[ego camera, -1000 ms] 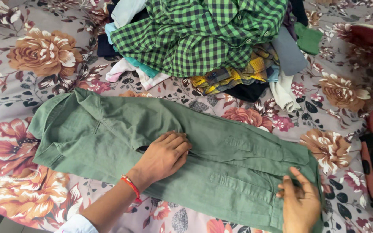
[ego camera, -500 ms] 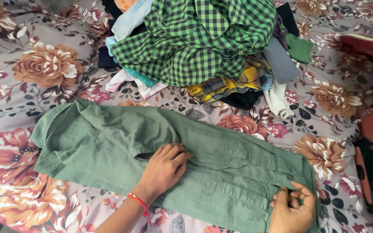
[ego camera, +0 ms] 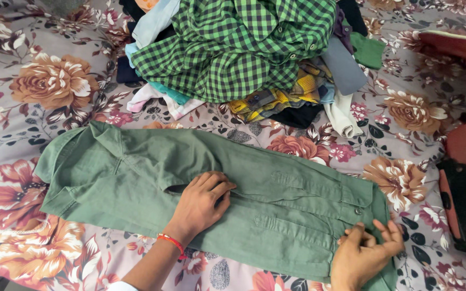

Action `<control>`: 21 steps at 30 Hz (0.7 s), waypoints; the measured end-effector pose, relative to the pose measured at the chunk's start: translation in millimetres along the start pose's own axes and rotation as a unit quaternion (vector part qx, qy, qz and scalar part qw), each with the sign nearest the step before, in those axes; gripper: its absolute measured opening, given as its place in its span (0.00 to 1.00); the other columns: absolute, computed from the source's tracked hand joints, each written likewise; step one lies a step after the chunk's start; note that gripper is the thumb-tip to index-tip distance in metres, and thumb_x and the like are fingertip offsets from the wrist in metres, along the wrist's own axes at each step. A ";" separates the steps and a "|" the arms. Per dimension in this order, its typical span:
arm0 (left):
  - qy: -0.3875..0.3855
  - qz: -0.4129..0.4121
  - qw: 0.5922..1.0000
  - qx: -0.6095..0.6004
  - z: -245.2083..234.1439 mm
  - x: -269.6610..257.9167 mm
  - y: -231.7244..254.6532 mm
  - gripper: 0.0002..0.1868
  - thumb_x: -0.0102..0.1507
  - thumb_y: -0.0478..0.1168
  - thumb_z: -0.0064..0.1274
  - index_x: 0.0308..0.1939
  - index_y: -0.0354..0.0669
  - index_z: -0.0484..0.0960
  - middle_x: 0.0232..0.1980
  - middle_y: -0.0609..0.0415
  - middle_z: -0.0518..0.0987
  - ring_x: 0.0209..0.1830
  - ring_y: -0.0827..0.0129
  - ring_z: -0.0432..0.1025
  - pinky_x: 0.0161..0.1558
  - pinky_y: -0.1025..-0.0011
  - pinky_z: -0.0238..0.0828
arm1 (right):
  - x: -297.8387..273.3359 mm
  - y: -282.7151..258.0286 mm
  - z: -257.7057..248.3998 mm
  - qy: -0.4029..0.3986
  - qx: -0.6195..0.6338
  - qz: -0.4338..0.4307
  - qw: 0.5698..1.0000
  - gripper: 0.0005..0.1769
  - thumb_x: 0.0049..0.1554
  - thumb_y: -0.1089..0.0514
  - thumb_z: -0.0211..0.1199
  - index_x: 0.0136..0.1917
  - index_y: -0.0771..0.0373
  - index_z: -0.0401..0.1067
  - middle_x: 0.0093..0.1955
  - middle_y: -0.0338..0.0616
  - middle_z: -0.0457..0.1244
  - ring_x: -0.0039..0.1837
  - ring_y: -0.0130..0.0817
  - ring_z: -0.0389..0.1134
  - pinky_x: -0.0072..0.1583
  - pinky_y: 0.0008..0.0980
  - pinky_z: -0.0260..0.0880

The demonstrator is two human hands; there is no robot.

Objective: The person folds a green button-down shirt on a floral-patterned bed, smoothing the fabric with their hands and bringing the sleeves and sides together to form a rectangle.

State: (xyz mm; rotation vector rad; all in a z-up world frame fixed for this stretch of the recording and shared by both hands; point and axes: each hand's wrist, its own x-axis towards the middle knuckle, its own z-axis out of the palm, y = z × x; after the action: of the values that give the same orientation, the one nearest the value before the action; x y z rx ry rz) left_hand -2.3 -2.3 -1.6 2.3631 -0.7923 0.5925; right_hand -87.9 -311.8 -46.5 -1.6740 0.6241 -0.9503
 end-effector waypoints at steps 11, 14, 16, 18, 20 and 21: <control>-0.022 -0.014 1.000 -0.003 -0.2 -1.7 -2.2 0.13 0.55 0.35 0.58 0.44 0.44 0.85 0.49 0.54 0.79 0.53 0.60 0.73 0.54 0.63 0.69 | 53.3 54.2 -10.0 -0.044 0.009 0.194 0.980 0.27 0.62 0.63 0.69 0.69 0.65 0.60 0.48 0.47 0.63 0.33 0.25 0.58 0.32 0.27 0.59; -0.018 -0.003 1.000 -0.002 2.7 -3.3 -5.1 0.15 0.54 0.35 0.58 0.46 0.44 0.84 0.50 0.54 0.78 0.55 0.60 0.72 0.55 0.63 0.68 | 50.8 61.8 -14.0 -0.036 0.079 0.170 0.982 0.23 0.64 0.62 0.69 0.68 0.64 0.64 0.45 0.45 0.58 0.34 0.24 0.57 0.32 0.27 0.57; -0.021 -0.004 1.000 0.007 3.7 -4.4 -7.0 0.17 0.54 0.34 0.57 0.48 0.45 0.83 0.53 0.54 0.77 0.56 0.60 0.72 0.56 0.63 0.68 | 43.6 62.8 -13.8 -0.024 0.077 0.136 0.987 0.21 0.65 0.63 0.66 0.67 0.64 0.61 0.49 0.43 0.61 0.35 0.24 0.57 0.32 0.27 0.58; -0.021 -0.013 1.000 0.010 3.4 -5.9 -7.1 0.19 0.54 0.33 0.56 0.50 0.45 0.81 0.56 0.53 0.76 0.58 0.59 0.71 0.57 0.63 0.69 | 41.1 62.7 -13.4 -0.014 0.063 0.124 0.990 0.21 0.64 0.64 0.65 0.66 0.63 0.58 0.51 0.41 0.62 0.36 0.24 0.59 0.33 0.27 0.61; -0.017 -0.028 0.999 0.007 2.4 -6.4 -5.6 0.22 0.53 0.33 0.55 0.53 0.45 0.79 0.58 0.52 0.75 0.60 0.58 0.71 0.59 0.63 0.69 | 44.9 64.7 -13.9 -0.005 0.036 0.131 0.991 0.24 0.63 0.64 0.65 0.65 0.61 0.55 0.50 0.39 0.63 0.36 0.23 0.62 0.33 0.27 0.64; -0.006 -0.025 1.000 0.016 2.1 -6.0 -4.7 0.23 0.53 0.32 0.55 0.53 0.45 0.79 0.58 0.52 0.75 0.60 0.57 0.70 0.60 0.62 0.68 | 45.7 67.4 -14.1 0.001 0.034 0.125 0.992 0.25 0.64 0.64 0.66 0.65 0.61 0.54 0.49 0.40 0.61 0.36 0.24 0.61 0.32 0.28 0.63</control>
State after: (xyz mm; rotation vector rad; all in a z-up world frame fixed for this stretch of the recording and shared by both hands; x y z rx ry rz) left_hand -3.2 1.9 -8.2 2.4090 -0.7327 0.5756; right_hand -71.0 -375.7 -96.1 -1.4953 0.7742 -0.7839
